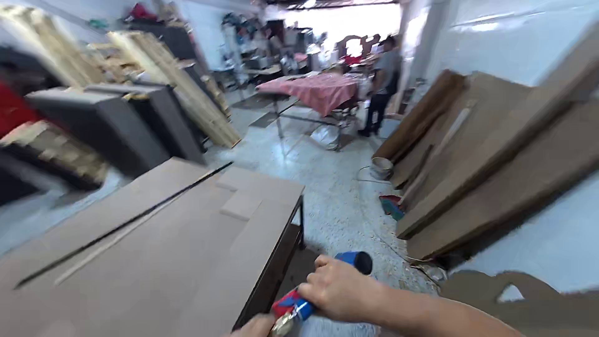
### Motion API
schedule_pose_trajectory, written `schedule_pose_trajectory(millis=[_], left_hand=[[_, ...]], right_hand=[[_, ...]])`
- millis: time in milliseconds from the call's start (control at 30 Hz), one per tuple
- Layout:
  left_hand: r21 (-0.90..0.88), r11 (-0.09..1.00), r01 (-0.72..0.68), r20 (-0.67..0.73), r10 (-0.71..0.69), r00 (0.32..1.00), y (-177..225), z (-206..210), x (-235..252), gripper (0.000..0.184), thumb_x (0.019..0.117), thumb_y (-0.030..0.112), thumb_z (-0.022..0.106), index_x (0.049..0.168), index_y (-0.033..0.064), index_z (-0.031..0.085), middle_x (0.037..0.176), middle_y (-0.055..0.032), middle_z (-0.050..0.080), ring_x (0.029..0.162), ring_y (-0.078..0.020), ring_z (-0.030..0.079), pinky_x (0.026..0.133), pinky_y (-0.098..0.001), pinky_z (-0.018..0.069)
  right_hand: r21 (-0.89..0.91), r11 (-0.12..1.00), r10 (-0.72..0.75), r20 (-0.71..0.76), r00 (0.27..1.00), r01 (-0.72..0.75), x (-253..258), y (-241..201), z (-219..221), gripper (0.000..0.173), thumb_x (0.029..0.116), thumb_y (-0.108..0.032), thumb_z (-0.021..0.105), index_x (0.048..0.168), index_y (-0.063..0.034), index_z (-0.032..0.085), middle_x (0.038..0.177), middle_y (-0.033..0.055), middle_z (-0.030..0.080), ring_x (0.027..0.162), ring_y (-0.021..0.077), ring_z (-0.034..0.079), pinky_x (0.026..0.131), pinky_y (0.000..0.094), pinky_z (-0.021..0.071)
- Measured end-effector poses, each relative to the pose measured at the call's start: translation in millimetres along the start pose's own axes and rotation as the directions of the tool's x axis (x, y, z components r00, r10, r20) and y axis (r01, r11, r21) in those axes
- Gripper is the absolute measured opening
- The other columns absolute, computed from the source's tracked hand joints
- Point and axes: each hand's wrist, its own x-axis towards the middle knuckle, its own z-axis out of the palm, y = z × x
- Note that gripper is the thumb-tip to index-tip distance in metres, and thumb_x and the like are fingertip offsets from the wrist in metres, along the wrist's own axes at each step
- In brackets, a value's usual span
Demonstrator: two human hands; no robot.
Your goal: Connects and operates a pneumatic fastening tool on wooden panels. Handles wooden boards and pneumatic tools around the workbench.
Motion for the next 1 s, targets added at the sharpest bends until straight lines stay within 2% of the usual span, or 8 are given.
schedule_pose_trajectory(millis=[100, 200, 333, 467, 633, 767, 867, 1000], left_hand=[[-0.087, 0.983, 0.160, 0.075, -0.154, 0.985, -3, 31, 14, 0.068, 0.0952, 0.046, 0.069, 0.150, 0.0111, 0.050, 0.138, -0.0158, 0.060, 0.127, -0.0351, 0.059, 0.103, -0.0570, 0.0500], [-0.301, 0.882, 0.362, 0.188, -0.317, 0.930, 3, 43, 27, 0.091, 0.0879, 0.032, 0.078, 0.162, 0.0114, 0.028, 0.140, -0.0159, 0.059, 0.130, -0.0337, 0.056, 0.108, -0.0554, 0.0470], [-0.598, 0.589, 0.544, 0.269, -0.492, 0.828, -18, 58, 17, 0.112, 0.0768, 0.018, 0.087, 0.165, 0.0168, 0.017, 0.129, -0.0175, 0.066, 0.118, -0.0314, 0.067, 0.100, -0.0558, 0.0546], [-0.800, 0.266, 0.537, 0.277, -0.631, 0.725, -48, 90, -21, 0.100, 0.0782, 0.015, 0.079, 0.163, 0.0164, 0.026, 0.136, -0.0120, 0.063, 0.116, -0.0217, 0.067, 0.099, -0.0463, 0.0568], [-0.906, -0.079, 0.416, 0.244, -0.901, 0.360, -59, 161, -113, 0.077, 0.0896, 0.057, 0.070, 0.152, 0.0168, 0.048, 0.099, -0.0092, 0.070, 0.068, -0.0188, 0.066, 0.063, -0.0389, 0.0590], [-0.957, 0.034, 0.287, -0.031, -0.999, 0.016, -36, 204, -201, 0.072, 0.0913, 0.053, 0.065, 0.145, 0.0068, 0.054, 0.086, -0.0053, 0.072, 0.067, -0.0180, 0.069, 0.062, -0.0397, 0.0623], [-0.983, 0.091, 0.158, -0.099, -0.994, -0.042, -48, 217, -241, 0.065, 0.0882, 0.041, 0.073, 0.132, -0.0024, 0.052, 0.103, -0.0125, 0.072, 0.087, -0.0263, 0.072, 0.077, -0.0455, 0.0631], [-0.932, -0.306, 0.193, 0.205, -0.886, -0.417, -107, 222, -231, 0.044, 0.0975, 0.033, 0.070, 0.123, -0.0006, 0.061, 0.077, -0.0120, 0.068, 0.062, -0.0229, 0.066, 0.060, -0.0429, 0.0593]], right_hand=[[0.014, 0.995, -0.100, 0.085, 0.991, 0.099, 16, -2, 31, 0.019, 0.0941, -0.028, 0.070, 0.103, -0.0124, 0.064, 0.079, 0.0056, 0.068, 0.075, 0.0237, 0.069, 0.097, 0.0493, 0.0531], [0.035, 0.961, -0.276, 0.052, 0.960, 0.274, 40, -14, 63, 0.007, 0.0925, -0.019, 0.068, 0.094, -0.0125, 0.066, 0.078, 0.0031, 0.070, 0.075, 0.0203, 0.071, 0.098, 0.0458, 0.0544], [0.146, 0.880, -0.469, 0.105, 0.877, 0.452, 76, -26, 85, 0.012, 0.0964, -0.006, 0.055, 0.092, -0.0086, 0.067, 0.078, 0.0050, 0.070, 0.075, 0.0216, 0.071, 0.099, 0.0473, 0.0538], [0.277, 0.758, -0.611, -0.013, 0.791, 0.590, 113, -27, 100, 0.010, 0.0994, -0.023, 0.064, 0.106, -0.0160, 0.067, 0.100, -0.0015, 0.073, 0.099, 0.0161, 0.071, 0.110, 0.0495, 0.0483], [0.425, 0.744, -0.513, -0.129, 0.848, 0.515, 177, 9, 113, 0.032, 0.0981, -0.038, 0.067, 0.121, -0.0166, 0.072, 0.121, -0.0015, 0.072, 0.117, 0.0148, 0.067, 0.108, 0.0452, 0.0521], [0.458, 0.820, -0.388, 0.002, 0.922, 0.344, 216, 36, 176, 0.041, 0.1016, -0.044, 0.059, 0.128, -0.0138, 0.069, 0.126, 0.0037, 0.070, 0.117, 0.0199, 0.067, 0.101, 0.0449, 0.0561], [0.496, 0.830, -0.358, 0.125, 0.926, 0.254, 240, 31, 238, 0.044, 0.1013, -0.045, 0.060, 0.130, -0.0120, 0.067, 0.127, 0.0076, 0.069, 0.117, 0.0237, 0.067, 0.099, 0.0489, 0.0564], [0.498, 0.832, -0.387, 0.205, 0.899, 0.244, 290, 7, 316, 0.048, 0.1013, -0.041, 0.062, 0.137, -0.0098, 0.062, 0.137, 0.0127, 0.064, 0.124, 0.0291, 0.064, 0.104, 0.0509, 0.0534]])
